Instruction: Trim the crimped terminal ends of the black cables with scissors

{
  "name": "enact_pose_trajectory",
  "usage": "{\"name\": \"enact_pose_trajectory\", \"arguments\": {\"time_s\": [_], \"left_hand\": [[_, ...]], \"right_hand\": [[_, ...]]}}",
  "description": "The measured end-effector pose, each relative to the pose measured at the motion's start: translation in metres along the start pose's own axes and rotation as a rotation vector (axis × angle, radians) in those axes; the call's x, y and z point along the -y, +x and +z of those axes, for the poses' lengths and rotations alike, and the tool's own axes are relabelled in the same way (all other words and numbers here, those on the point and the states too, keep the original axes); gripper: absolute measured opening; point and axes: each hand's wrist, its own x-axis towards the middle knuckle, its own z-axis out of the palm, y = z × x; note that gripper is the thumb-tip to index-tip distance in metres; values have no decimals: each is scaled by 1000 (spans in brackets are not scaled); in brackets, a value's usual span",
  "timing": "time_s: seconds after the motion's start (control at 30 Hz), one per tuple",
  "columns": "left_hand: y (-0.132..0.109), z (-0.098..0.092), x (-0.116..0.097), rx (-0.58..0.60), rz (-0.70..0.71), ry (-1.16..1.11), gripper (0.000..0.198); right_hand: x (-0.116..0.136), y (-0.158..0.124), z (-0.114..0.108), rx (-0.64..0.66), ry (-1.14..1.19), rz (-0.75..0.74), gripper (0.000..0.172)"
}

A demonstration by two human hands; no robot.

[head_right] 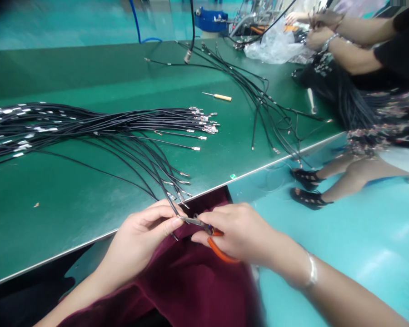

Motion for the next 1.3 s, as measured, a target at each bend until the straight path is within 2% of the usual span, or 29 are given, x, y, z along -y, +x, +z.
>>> {"name": "enact_pose_trajectory", "arguments": {"time_s": [0.2,0.5,0.73,1.3], "left_hand": [[0,-1,-1,8,26,11,14],[0,0,2,-6,33,-29,13],[1,-1,1,18,33,-34,13],[-3,-1,2,8,2,-26,12]], "right_hand": [[-1,0,1,6,28,-1,21],[1,0,0,62,-59,-13,25],[0,1,1,54,1,-22,25],[2,-2,6,39,-85,-21,28]]}}
